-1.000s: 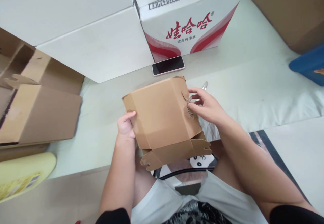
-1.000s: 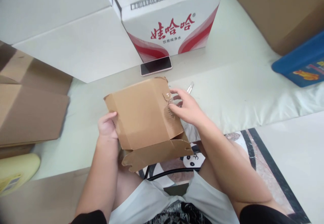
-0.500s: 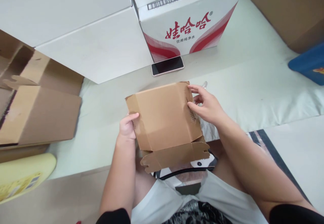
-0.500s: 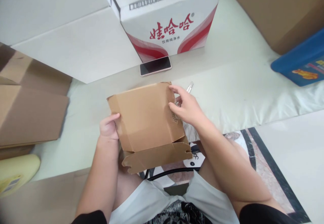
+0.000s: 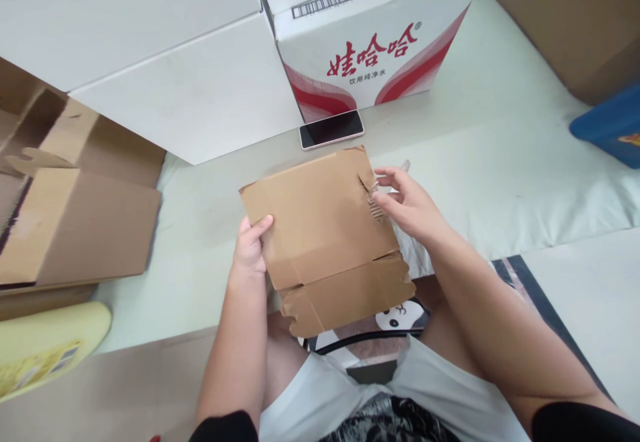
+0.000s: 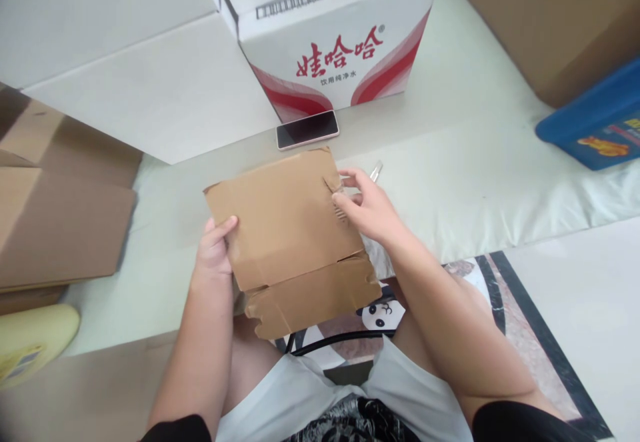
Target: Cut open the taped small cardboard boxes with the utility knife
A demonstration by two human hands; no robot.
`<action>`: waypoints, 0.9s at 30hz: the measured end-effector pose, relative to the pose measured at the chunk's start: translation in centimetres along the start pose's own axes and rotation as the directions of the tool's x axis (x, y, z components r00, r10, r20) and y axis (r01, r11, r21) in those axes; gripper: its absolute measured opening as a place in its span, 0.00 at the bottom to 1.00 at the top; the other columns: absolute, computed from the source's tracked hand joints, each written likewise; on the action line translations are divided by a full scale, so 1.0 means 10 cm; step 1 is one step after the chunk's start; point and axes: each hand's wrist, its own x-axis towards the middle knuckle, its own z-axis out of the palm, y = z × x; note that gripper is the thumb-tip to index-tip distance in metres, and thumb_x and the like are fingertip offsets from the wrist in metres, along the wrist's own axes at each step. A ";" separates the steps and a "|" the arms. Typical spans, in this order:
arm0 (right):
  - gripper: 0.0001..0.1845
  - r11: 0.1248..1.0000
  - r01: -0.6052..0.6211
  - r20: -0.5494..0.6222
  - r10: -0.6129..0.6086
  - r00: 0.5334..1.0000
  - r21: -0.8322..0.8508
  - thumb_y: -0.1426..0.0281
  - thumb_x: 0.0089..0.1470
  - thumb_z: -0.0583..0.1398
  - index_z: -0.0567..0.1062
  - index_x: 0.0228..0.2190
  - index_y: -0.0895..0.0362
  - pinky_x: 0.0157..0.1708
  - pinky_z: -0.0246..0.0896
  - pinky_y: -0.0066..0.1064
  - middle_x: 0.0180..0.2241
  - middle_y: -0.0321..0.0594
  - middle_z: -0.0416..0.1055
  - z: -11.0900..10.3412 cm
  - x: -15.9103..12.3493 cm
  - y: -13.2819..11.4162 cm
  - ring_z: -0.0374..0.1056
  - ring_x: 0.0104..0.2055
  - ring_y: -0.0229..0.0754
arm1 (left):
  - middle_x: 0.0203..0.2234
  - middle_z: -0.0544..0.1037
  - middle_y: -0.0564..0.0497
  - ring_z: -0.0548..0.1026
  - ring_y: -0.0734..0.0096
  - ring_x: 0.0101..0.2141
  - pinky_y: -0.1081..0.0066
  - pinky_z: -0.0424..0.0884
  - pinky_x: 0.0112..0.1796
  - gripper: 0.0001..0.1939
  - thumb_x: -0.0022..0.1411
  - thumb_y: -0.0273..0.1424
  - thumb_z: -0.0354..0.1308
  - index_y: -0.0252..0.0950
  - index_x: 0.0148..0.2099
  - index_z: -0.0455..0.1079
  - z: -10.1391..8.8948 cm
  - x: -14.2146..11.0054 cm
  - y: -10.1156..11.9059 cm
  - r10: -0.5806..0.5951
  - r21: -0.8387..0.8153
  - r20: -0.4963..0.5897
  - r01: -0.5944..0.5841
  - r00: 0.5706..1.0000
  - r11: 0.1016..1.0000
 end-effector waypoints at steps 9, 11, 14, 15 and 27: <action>0.43 0.980 0.038 0.054 -0.028 0.998 -0.197 0.63 0.46 0.66 0.60 0.62 0.51 0.39 0.65 0.40 0.37 0.36 0.72 0.01 -0.01 -0.03 0.68 0.31 0.42 | 0.32 0.86 0.45 0.86 0.45 0.41 0.55 0.84 0.47 0.29 0.34 0.35 0.82 0.35 0.40 0.77 0.05 -0.03 -0.03 0.033 0.046 -0.012 -0.032 0.999 0.998; 0.43 0.960 0.058 0.027 -0.053 0.998 -0.276 0.64 0.46 0.65 0.62 0.62 0.50 0.39 0.64 0.40 0.36 0.35 0.71 0.02 0.00 -0.01 0.67 0.30 0.43 | 0.32 0.86 0.43 0.86 0.43 0.41 0.55 0.84 0.47 0.31 0.33 0.36 0.83 0.34 0.41 0.78 0.06 -0.04 -0.04 0.027 0.062 0.005 -0.027 1.000 0.998; 0.41 0.962 0.065 -0.033 -0.077 0.997 -0.265 0.61 0.49 0.64 0.63 0.63 0.52 0.39 0.65 0.40 0.36 0.38 0.72 0.01 0.02 0.01 0.68 0.32 0.44 | 0.34 0.87 0.44 0.87 0.46 0.39 0.56 0.84 0.46 0.34 0.31 0.37 0.84 0.35 0.43 0.78 0.07 -0.05 -0.03 0.040 0.071 0.013 -0.040 0.999 0.997; 0.38 0.963 0.068 -0.070 -0.089 0.994 -0.262 0.59 0.51 0.63 0.64 0.62 0.54 0.40 0.66 0.41 0.37 0.39 0.72 -0.01 0.03 0.02 0.68 0.33 0.45 | 0.34 0.87 0.45 0.87 0.48 0.38 0.56 0.85 0.46 0.35 0.32 0.36 0.84 0.35 0.44 0.78 0.07 -0.05 -0.02 0.050 0.065 0.009 -0.050 0.999 0.997; 0.28 0.701 -0.123 -0.115 0.058 0.992 -0.703 0.55 0.66 0.49 0.82 0.51 0.51 0.55 0.66 0.51 0.53 0.55 0.72 -0.10 0.07 0.01 0.73 0.55 0.60 | 0.30 0.86 0.48 0.85 0.56 0.28 0.58 0.85 0.42 0.33 0.23 0.36 0.84 0.35 0.36 0.79 0.10 -0.04 0.04 0.027 0.049 -0.065 -0.024 0.998 0.999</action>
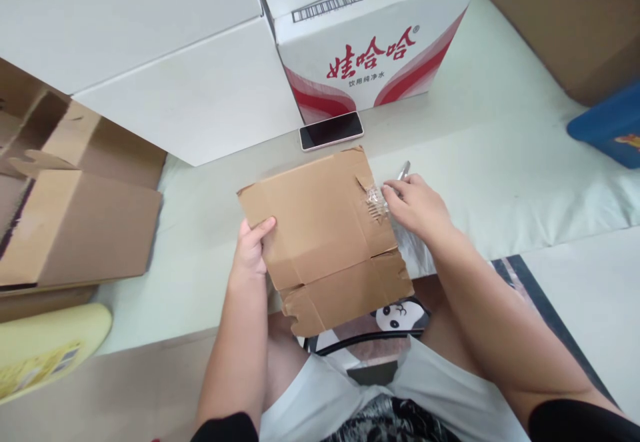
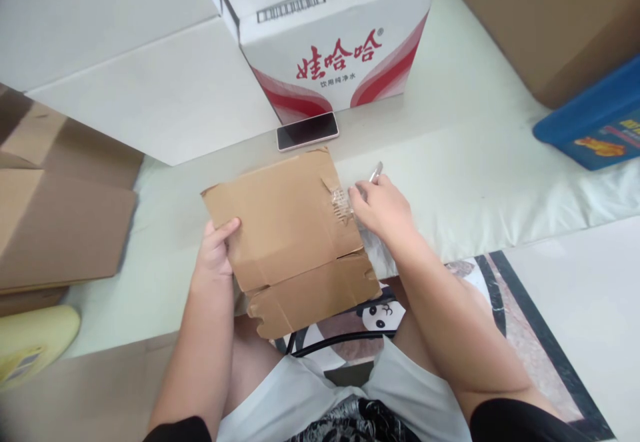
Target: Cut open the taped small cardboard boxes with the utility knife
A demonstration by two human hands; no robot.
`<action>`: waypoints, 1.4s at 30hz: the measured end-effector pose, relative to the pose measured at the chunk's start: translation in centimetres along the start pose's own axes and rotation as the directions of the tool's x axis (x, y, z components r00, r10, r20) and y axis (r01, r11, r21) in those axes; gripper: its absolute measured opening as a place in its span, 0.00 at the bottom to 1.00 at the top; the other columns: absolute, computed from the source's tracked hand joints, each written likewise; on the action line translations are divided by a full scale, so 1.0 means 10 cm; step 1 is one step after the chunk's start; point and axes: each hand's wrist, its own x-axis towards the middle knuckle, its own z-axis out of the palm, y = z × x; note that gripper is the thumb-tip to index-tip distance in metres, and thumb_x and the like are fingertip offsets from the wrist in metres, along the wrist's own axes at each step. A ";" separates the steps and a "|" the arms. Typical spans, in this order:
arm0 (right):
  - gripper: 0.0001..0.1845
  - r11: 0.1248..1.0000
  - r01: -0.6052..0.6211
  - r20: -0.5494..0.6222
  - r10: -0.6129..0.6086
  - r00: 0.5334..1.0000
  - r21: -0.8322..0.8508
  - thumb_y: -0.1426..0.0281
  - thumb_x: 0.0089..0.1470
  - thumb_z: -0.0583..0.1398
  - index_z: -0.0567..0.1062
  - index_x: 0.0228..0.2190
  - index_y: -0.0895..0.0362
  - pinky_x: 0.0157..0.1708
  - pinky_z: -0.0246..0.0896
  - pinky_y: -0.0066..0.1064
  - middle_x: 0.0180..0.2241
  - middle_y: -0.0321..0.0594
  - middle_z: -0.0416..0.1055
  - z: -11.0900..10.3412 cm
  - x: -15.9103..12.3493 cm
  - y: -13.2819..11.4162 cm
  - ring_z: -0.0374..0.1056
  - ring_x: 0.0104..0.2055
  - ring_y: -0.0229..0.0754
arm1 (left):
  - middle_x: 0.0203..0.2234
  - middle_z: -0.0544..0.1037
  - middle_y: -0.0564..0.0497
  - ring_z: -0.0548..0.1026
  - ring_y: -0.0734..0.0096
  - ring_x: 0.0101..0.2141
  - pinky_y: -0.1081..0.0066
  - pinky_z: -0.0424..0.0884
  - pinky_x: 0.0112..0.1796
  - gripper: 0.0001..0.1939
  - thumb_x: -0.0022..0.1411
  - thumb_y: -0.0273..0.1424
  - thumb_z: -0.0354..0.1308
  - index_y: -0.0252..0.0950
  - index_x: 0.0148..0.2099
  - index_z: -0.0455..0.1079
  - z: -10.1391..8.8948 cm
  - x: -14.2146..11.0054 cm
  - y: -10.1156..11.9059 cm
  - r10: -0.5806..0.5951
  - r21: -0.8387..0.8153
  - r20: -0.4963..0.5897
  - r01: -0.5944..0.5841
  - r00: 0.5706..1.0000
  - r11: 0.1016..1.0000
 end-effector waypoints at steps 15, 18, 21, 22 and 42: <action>0.21 1.000 0.019 -0.146 -0.020 0.989 -0.009 0.72 0.54 0.56 0.68 0.51 0.56 0.36 0.60 0.40 0.31 0.44 0.75 0.02 0.09 0.08 0.71 0.35 0.54 | 0.28 0.86 0.50 0.84 0.59 0.27 0.58 0.86 0.43 0.31 0.20 0.36 0.84 0.35 0.32 0.78 0.04 0.00 0.00 -0.007 -0.022 -0.037 0.006 0.999 1.000; 0.24 0.969 0.063 -0.254 -0.001 0.967 0.237 0.73 0.50 0.57 0.65 0.51 0.54 0.36 0.61 0.40 0.28 0.36 0.68 0.04 0.11 0.06 0.69 0.31 0.49 | 0.28 0.86 0.50 0.84 0.59 0.27 0.57 0.86 0.44 0.31 0.21 0.35 0.84 0.35 0.32 0.78 0.04 0.00 -0.01 -0.003 -0.025 -0.046 0.002 0.999 1.000; 0.26 0.851 0.146 -0.323 0.030 0.946 0.505 0.73 0.52 0.55 0.61 0.53 0.51 0.32 0.64 0.38 0.33 0.35 0.65 0.08 0.12 0.06 0.69 0.28 0.43 | 0.29 0.86 0.50 0.85 0.56 0.30 0.56 0.85 0.45 0.30 0.23 0.35 0.83 0.36 0.33 0.78 0.04 0.01 -0.02 0.009 -0.024 -0.050 -0.010 0.999 1.000; 0.26 0.800 0.168 -0.331 0.040 0.943 0.576 0.73 0.53 0.55 0.60 0.54 0.50 0.30 0.64 0.37 0.35 0.35 0.65 0.10 0.12 0.06 0.69 0.27 0.41 | 0.30 0.86 0.49 0.86 0.54 0.31 0.56 0.85 0.45 0.29 0.23 0.35 0.83 0.36 0.33 0.78 0.03 0.02 -0.02 0.014 -0.024 -0.053 -0.015 0.999 1.000; 0.19 0.745 0.439 -0.320 -0.312 0.895 0.503 0.65 0.58 0.59 0.81 0.49 0.55 0.29 0.65 0.32 0.37 0.39 0.76 0.10 0.02 0.02 0.66 0.25 0.34 | 0.32 0.87 0.48 0.85 0.55 0.32 0.59 0.85 0.41 0.29 0.28 0.35 0.82 0.36 0.36 0.79 0.00 0.02 -0.04 0.014 0.006 -0.036 -0.014 0.999 1.000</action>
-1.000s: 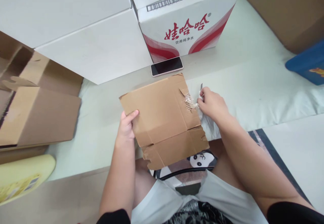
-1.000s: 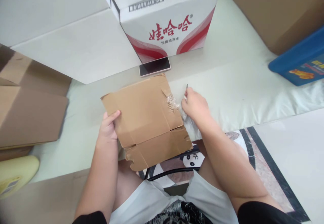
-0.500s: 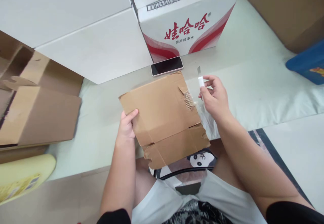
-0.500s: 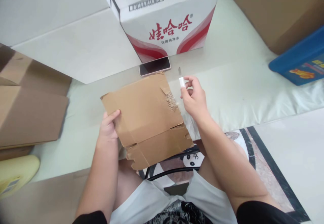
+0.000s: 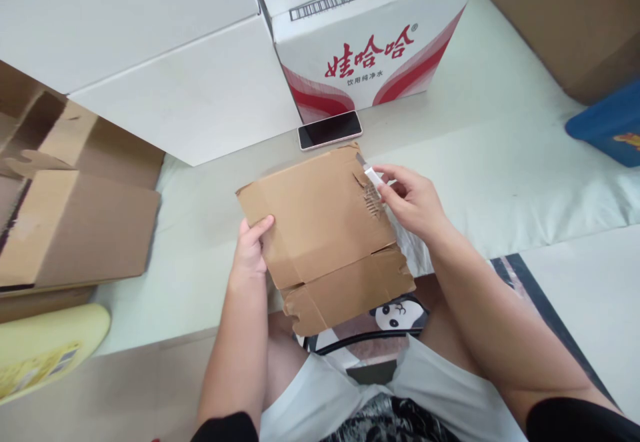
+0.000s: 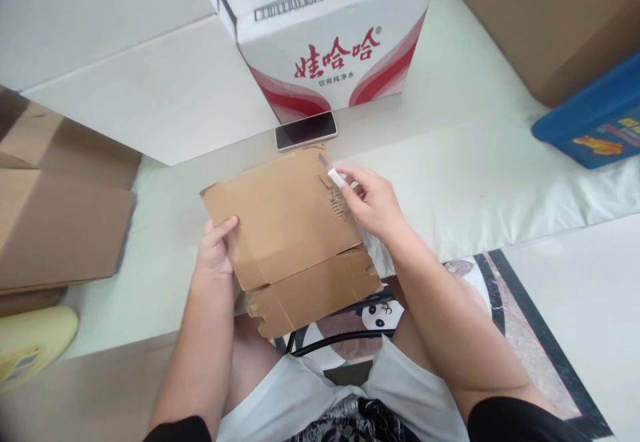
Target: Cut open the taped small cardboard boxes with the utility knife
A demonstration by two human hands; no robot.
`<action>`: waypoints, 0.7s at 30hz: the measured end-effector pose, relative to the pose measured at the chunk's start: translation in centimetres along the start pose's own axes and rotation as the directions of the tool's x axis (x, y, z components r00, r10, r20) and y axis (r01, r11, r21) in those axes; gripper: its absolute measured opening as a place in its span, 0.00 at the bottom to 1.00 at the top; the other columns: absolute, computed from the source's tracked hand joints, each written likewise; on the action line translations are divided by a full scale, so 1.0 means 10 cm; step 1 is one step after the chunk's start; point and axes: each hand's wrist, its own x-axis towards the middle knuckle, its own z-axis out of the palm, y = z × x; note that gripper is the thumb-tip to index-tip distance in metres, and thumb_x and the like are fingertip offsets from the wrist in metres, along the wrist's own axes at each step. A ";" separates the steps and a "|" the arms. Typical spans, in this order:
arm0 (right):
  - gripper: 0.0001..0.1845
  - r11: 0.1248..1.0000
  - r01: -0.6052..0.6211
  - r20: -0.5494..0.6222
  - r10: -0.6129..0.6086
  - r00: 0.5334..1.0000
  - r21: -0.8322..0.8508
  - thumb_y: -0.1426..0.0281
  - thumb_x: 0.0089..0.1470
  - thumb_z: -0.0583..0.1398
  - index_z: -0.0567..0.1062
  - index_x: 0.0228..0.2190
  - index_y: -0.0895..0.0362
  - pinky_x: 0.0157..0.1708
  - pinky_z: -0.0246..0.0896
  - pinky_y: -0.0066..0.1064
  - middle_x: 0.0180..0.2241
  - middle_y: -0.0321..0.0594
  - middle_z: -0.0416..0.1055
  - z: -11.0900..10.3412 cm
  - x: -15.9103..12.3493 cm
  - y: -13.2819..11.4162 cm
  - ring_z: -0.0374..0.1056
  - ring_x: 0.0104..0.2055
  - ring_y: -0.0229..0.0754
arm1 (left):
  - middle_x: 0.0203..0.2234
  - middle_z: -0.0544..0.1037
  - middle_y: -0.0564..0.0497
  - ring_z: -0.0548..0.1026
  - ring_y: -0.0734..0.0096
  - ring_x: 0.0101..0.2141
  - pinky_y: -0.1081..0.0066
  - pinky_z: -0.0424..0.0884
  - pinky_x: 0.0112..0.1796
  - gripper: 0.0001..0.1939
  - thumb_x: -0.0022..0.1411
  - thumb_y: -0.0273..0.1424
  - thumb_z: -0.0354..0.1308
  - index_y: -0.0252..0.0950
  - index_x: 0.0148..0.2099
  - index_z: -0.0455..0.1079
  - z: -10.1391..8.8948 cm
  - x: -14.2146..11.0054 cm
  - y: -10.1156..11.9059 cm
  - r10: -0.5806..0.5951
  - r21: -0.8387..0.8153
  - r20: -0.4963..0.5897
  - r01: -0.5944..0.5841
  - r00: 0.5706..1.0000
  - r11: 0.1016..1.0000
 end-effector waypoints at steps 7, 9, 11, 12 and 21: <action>0.20 0.999 -0.002 0.008 0.002 1.000 -0.054 0.66 0.57 0.60 0.83 0.49 0.55 0.32 0.66 0.33 0.36 0.40 0.77 -0.01 0.00 -0.03 0.65 0.25 0.35 | 0.33 0.86 0.46 0.86 0.50 0.36 0.57 0.84 0.42 0.29 0.33 0.36 0.81 0.36 0.41 0.79 -0.04 0.02 -0.02 0.019 0.038 0.047 -0.021 0.999 0.999; 0.20 0.998 0.008 -0.001 -0.008 1.000 -0.057 0.65 0.57 0.60 0.83 0.48 0.55 0.33 0.66 0.33 0.36 0.40 0.77 -0.01 0.00 -0.04 0.65 0.26 0.35 | 0.34 0.87 0.46 0.86 0.50 0.37 0.58 0.84 0.42 0.29 0.32 0.36 0.81 0.36 0.40 0.79 -0.02 0.02 -0.03 0.017 0.032 0.042 -0.019 0.999 0.999; 0.20 0.998 0.018 -0.012 -0.019 1.000 -0.061 0.65 0.57 0.60 0.84 0.48 0.56 0.34 0.67 0.34 0.36 0.41 0.77 -0.01 0.01 -0.04 0.66 0.26 0.36 | 0.33 0.86 0.46 0.86 0.50 0.37 0.58 0.84 0.43 0.28 0.32 0.35 0.81 0.36 0.39 0.79 0.00 0.02 -0.03 0.016 0.027 0.036 -0.017 0.999 0.999; 0.20 0.998 0.022 -0.021 -0.024 1.000 -0.064 0.65 0.57 0.60 0.84 0.48 0.56 0.34 0.67 0.34 0.36 0.41 0.78 -0.01 0.01 -0.05 0.66 0.26 0.36 | 0.33 0.86 0.47 0.86 0.50 0.36 0.57 0.84 0.43 0.28 0.31 0.35 0.81 0.36 0.38 0.79 0.01 0.02 -0.02 0.016 0.023 0.034 -0.017 0.999 1.000; 0.20 0.995 0.016 -0.047 -0.021 0.999 -0.102 0.65 0.56 0.59 0.84 0.47 0.54 0.34 0.67 0.35 0.36 0.41 0.79 -0.01 0.00 -0.05 0.67 0.27 0.37 | 0.29 0.86 0.49 0.85 0.56 0.29 0.58 0.85 0.42 0.29 0.29 0.36 0.82 0.35 0.36 0.78 0.08 0.01 0.00 0.014 0.015 0.046 -0.014 0.999 1.000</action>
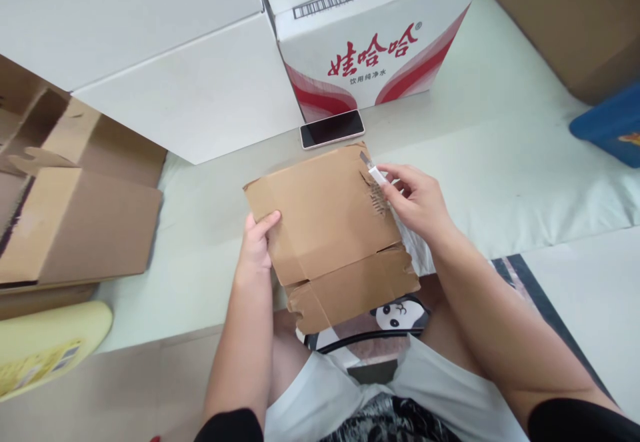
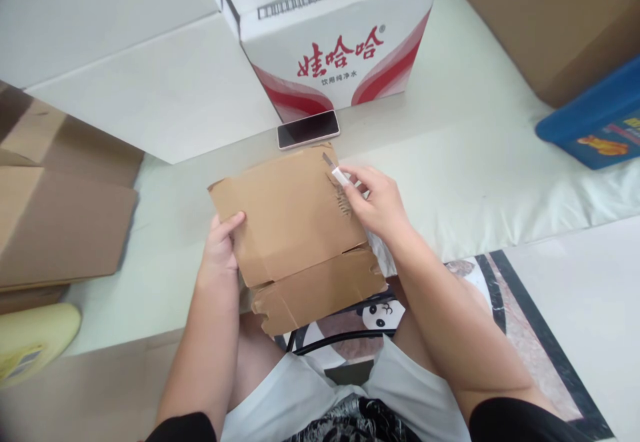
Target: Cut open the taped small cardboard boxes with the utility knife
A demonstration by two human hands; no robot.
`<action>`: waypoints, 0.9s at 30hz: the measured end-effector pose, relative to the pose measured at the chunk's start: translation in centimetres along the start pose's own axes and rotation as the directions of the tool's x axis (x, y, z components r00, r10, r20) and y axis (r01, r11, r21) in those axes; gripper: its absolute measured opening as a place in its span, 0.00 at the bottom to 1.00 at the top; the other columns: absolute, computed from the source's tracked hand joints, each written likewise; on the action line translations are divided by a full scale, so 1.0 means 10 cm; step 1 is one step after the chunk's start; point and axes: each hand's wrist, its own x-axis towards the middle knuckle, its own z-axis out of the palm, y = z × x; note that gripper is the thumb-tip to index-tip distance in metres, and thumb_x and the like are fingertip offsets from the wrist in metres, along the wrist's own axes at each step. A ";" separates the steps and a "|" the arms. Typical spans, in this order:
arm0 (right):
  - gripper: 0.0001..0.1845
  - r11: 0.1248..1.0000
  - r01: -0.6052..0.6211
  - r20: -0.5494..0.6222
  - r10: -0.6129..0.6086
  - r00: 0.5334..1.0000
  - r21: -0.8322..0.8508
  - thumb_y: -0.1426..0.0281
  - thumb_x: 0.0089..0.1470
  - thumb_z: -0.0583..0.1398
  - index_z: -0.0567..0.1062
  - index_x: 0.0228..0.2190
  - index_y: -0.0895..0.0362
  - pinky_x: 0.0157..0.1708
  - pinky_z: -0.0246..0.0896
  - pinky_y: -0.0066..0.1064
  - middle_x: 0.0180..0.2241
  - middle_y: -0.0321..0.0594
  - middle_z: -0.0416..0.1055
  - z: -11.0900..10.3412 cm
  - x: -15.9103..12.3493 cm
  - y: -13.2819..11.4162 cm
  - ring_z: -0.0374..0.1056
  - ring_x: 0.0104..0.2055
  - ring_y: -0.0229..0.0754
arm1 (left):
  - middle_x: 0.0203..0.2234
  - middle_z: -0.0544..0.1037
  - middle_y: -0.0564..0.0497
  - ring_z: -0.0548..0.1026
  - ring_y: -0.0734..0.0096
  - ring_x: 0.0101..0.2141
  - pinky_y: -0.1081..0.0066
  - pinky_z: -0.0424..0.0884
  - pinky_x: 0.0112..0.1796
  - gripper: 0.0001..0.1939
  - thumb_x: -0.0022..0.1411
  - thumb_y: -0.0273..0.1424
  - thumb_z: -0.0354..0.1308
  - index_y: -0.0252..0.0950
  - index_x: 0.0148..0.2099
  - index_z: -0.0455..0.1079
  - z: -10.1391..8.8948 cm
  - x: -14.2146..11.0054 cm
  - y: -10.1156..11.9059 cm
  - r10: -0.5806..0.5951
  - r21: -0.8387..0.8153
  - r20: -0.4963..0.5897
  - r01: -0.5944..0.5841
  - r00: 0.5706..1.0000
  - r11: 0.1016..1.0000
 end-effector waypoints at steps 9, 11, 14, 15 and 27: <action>0.20 1.000 -0.007 -0.031 0.007 1.000 0.004 0.65 0.56 0.60 0.84 0.47 0.54 0.33 0.67 0.34 0.35 0.40 0.78 -0.02 0.00 0.00 0.67 0.27 0.37 | 0.32 0.86 0.47 0.86 0.52 0.34 0.56 0.84 0.46 0.27 0.32 0.36 0.81 0.36 0.37 0.78 -0.07 0.01 -0.02 0.013 0.007 0.006 -0.013 1.000 1.000; 0.19 1.000 -0.007 -0.030 0.007 1.000 0.001 0.65 0.56 0.60 0.84 0.47 0.54 0.33 0.68 0.35 0.35 0.40 0.79 -0.02 0.00 0.00 0.67 0.27 0.38 | 0.32 0.86 0.47 0.86 0.51 0.35 0.56 0.84 0.46 0.28 0.32 0.36 0.81 0.36 0.38 0.78 -0.07 0.02 -0.02 0.007 0.007 0.004 -0.007 1.000 1.000; 0.20 0.999 0.010 -0.027 -0.011 1.000 -0.039 0.65 0.57 0.60 0.84 0.47 0.54 0.36 0.69 0.36 0.36 0.42 0.79 -0.02 -0.01 0.01 0.69 0.29 0.39 | 0.32 0.86 0.48 0.86 0.52 0.35 0.56 0.84 0.45 0.29 0.30 0.36 0.82 0.36 0.37 0.78 -0.06 0.02 -0.02 0.003 0.001 -0.005 -0.003 1.000 1.000; 0.20 0.998 0.017 -0.032 -0.019 0.999 -0.057 0.65 0.57 0.59 0.84 0.47 0.55 0.36 0.70 0.36 0.37 0.43 0.79 -0.02 -0.01 0.02 0.70 0.30 0.40 | 0.32 0.86 0.48 0.86 0.53 0.34 0.56 0.84 0.45 0.29 0.29 0.35 0.82 0.36 0.37 0.78 -0.05 0.02 -0.02 0.002 -0.002 -0.011 -0.002 1.000 1.000; 0.22 0.945 0.089 0.119 -0.054 0.991 -0.314 0.67 0.63 0.56 0.82 0.54 0.52 0.41 0.68 0.37 0.42 0.46 0.81 -0.02 -0.03 0.05 0.75 0.41 0.48 | 0.32 0.86 0.47 0.86 0.54 0.34 0.59 0.83 0.43 0.28 0.33 0.36 0.81 0.36 0.39 0.78 -0.11 0.03 -0.05 -0.004 0.026 -0.006 0.004 1.000 1.000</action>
